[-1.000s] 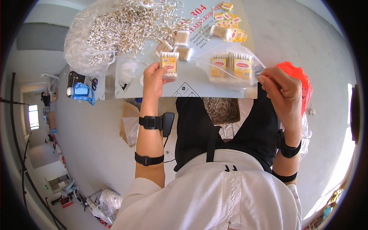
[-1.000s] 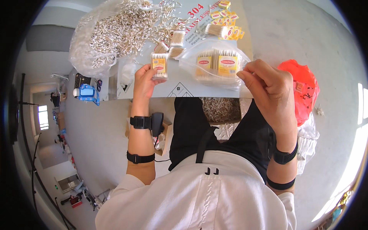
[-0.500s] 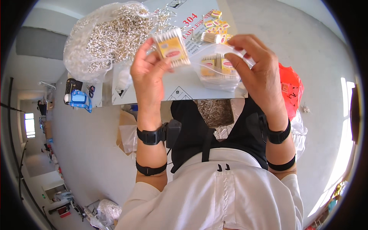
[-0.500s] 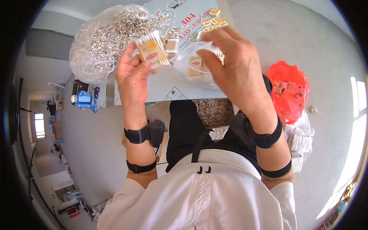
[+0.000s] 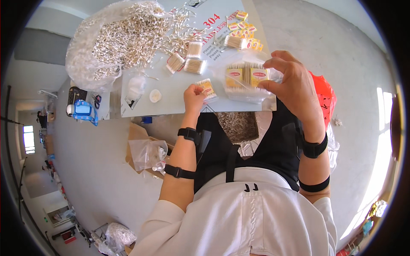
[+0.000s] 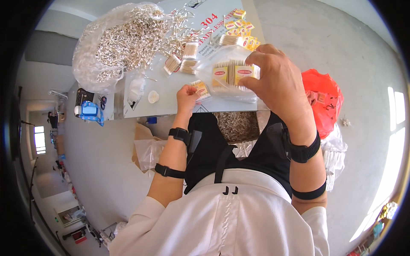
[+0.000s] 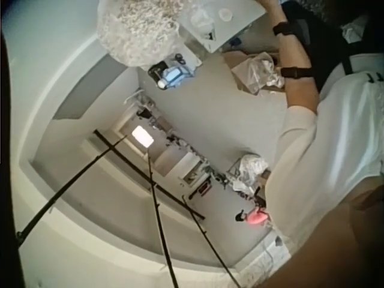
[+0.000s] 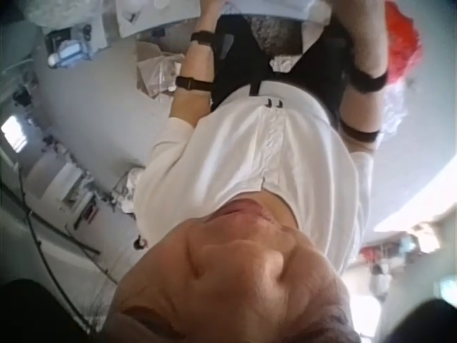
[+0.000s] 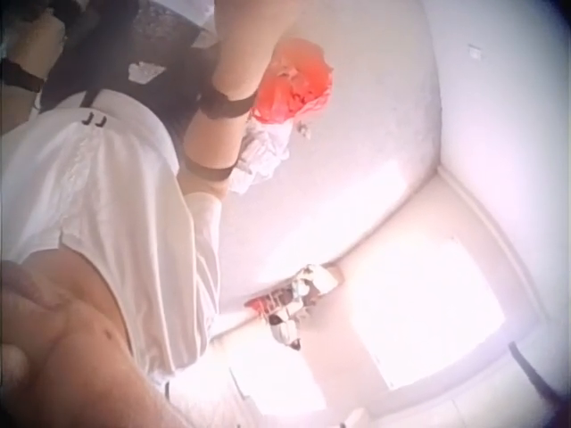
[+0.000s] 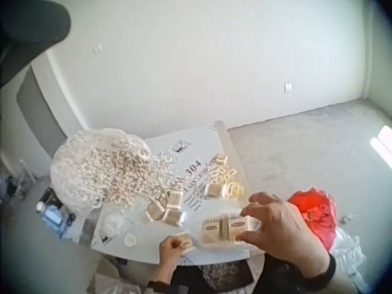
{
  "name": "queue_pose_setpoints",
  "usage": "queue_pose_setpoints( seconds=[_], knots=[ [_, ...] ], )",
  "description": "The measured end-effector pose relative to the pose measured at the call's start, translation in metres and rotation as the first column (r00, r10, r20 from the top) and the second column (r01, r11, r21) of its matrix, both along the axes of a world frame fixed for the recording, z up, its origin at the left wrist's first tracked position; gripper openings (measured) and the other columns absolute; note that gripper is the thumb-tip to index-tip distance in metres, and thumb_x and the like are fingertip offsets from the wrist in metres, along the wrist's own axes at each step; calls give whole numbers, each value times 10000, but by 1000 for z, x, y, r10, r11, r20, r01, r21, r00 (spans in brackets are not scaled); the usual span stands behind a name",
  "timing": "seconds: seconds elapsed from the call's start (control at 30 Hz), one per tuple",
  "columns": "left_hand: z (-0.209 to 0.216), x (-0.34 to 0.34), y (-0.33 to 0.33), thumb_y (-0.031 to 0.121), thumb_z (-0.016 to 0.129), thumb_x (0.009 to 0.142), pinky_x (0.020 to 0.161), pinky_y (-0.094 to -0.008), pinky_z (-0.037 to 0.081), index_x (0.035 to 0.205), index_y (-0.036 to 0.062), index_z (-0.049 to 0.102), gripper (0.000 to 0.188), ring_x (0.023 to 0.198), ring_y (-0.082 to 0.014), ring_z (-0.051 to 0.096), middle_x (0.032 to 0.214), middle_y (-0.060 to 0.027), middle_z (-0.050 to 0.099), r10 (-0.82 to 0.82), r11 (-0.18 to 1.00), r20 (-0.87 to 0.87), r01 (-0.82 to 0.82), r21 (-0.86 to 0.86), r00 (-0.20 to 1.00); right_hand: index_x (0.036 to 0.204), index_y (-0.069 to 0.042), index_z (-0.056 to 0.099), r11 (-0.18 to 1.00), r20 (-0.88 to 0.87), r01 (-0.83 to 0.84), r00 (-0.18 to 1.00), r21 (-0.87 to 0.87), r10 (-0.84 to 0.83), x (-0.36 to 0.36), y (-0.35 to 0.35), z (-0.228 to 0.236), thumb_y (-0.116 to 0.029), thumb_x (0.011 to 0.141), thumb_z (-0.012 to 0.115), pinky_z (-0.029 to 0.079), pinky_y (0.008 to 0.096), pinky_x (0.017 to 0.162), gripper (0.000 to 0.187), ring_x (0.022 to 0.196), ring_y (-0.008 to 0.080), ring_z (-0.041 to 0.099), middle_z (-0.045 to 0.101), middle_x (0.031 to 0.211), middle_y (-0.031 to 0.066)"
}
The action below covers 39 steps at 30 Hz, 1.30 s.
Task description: Packing small containers of cotton swabs into a larger plastic bag.
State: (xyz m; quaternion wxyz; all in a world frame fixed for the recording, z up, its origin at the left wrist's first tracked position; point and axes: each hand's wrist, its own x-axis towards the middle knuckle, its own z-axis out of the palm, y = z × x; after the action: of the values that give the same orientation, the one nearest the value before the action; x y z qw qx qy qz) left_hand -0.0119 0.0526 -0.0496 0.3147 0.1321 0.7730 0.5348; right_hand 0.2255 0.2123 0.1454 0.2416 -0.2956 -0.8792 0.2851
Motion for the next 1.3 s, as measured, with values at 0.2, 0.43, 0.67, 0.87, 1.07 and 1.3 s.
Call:
queue_pose_setpoints(
  seconds=[0.2, 0.43, 0.67, 0.87, 1.07, 1.3],
  knots=[
    [-4, -14, 5, 22, 773, 748, 500, -298, 508, 833, 22, 548, 240, 590, -149, 547, 727, -65, 606, -237, 964, -393, 164, -210, 889, 1068, -25, 677, 998, 133, 5, 991, 67, -14, -4, -3, 4, -158, 707, 785, 518, 395, 753, 400, 857, 323, 647, 644, 1078, 137],
    [16, -11, 15, 154, 828, 677, 805, -398, 522, 1006, 27, 584, 428, 895, -348, 631, 996, -148, 620, -409, 862, -548, 113, -494, 730, 1048, -24, 684, 997, 214, 43, 975, 71, -57, -3, -1, 11, -104, 744, 734, 514, 392, 743, 319, 832, 316, 649, 640, 1080, 130],
    [18, -26, 26, 154, 846, 627, 842, -427, 519, 1136, 52, 625, 564, 980, -379, 623, 1155, -159, 604, -679, 683, -416, 314, -659, 604, 1074, -12, 662, 996, 202, 48, 977, 82, -63, -3, -4, 9, -103, 734, 744, 515, 406, 763, 361, 868, 342, 645, 637, 1066, 146],
    [45, -42, 19, 109, 761, 758, 704, -333, 522, 989, 31, 662, 263, 721, -228, 653, 760, -95, 684, -423, 890, -300, 329, -316, 855, 1144, -19, 626, 996, 229, 20, 973, 88, -40, -5, -8, 12, -97, 723, 749, 512, 419, 802, 445, 932, 353, 630, 625, 1098, 156],
    [209, 6, 40, -13, 599, 886, 627, -241, 496, 1102, 2, 649, 222, 732, -71, 616, 982, -53, 689, 4, 718, -407, 281, 637, 913, 1137, -2, 619, 992, 104, 5, 994, 125, -18, -5, -4, -6, -26, 733, 698, 505, 415, 825, 412, 1002, 354, 606, 623, 1091, 158],
    [230, 28, 75, -40, 572, 814, 639, -298, 514, 1106, 25, 646, 309, 716, -179, 662, 860, -110, 683, -557, 490, -830, 808, -327, 2, 1043, -29, 675, 999, 48, -24, 999, 24, 23, -7, 1, -12, 55, 740, 641, 510, 402, 839, 316, 1004, 352, 612, 623, 1089, 164]
  ],
)
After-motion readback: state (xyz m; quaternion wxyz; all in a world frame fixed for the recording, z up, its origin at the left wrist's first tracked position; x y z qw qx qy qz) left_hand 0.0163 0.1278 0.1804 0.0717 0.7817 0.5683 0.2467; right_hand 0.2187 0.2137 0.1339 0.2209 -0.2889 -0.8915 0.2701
